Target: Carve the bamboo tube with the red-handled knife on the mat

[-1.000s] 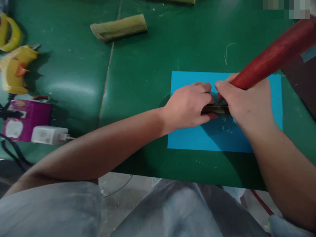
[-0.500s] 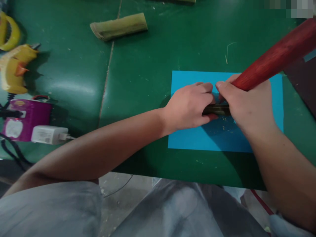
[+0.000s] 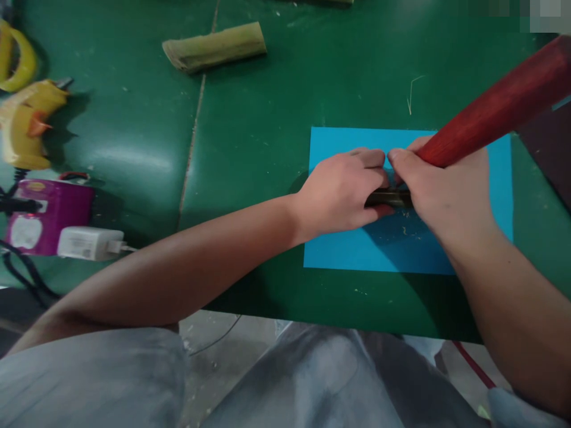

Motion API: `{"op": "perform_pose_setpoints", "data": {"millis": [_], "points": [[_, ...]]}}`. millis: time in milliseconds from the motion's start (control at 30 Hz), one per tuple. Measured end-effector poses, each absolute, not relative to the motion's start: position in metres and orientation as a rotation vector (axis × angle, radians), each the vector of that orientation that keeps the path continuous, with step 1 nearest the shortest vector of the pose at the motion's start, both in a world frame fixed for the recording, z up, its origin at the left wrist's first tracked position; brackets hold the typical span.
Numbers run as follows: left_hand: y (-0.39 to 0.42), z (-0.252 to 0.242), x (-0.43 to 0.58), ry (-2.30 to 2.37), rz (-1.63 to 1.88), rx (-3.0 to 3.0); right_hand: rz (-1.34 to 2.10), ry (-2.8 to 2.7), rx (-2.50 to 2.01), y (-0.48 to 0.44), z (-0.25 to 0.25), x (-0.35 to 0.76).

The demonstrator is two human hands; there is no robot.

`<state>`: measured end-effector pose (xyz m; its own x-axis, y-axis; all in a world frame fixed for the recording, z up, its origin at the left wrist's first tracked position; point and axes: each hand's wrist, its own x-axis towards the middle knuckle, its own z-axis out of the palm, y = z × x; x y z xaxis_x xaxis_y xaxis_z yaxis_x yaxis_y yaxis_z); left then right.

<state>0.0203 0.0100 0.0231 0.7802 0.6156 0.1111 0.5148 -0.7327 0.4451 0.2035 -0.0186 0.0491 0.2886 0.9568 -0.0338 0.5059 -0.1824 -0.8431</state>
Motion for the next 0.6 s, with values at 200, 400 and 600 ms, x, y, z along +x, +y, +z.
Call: {"op": "perform_pose_setpoints", "data": {"millis": [200, 400, 600], "points": [[0.0092, 0.0212, 0.0184, 0.852, 0.374, 2.614, 0.771, -1.280, -1.740, -0.0223, 0.0475, 0.2030], [0.0092, 0.0194, 0.0183, 0.871, 0.397, 2.611, 0.776, -1.276, -1.751, -0.0181, 0.0483, 0.2039], [0.0095, 0.0190, 0.0191, 0.858, 0.404, 2.595, 0.768, -1.340, -1.801, -0.0160, 0.0436, 0.2106]]}}
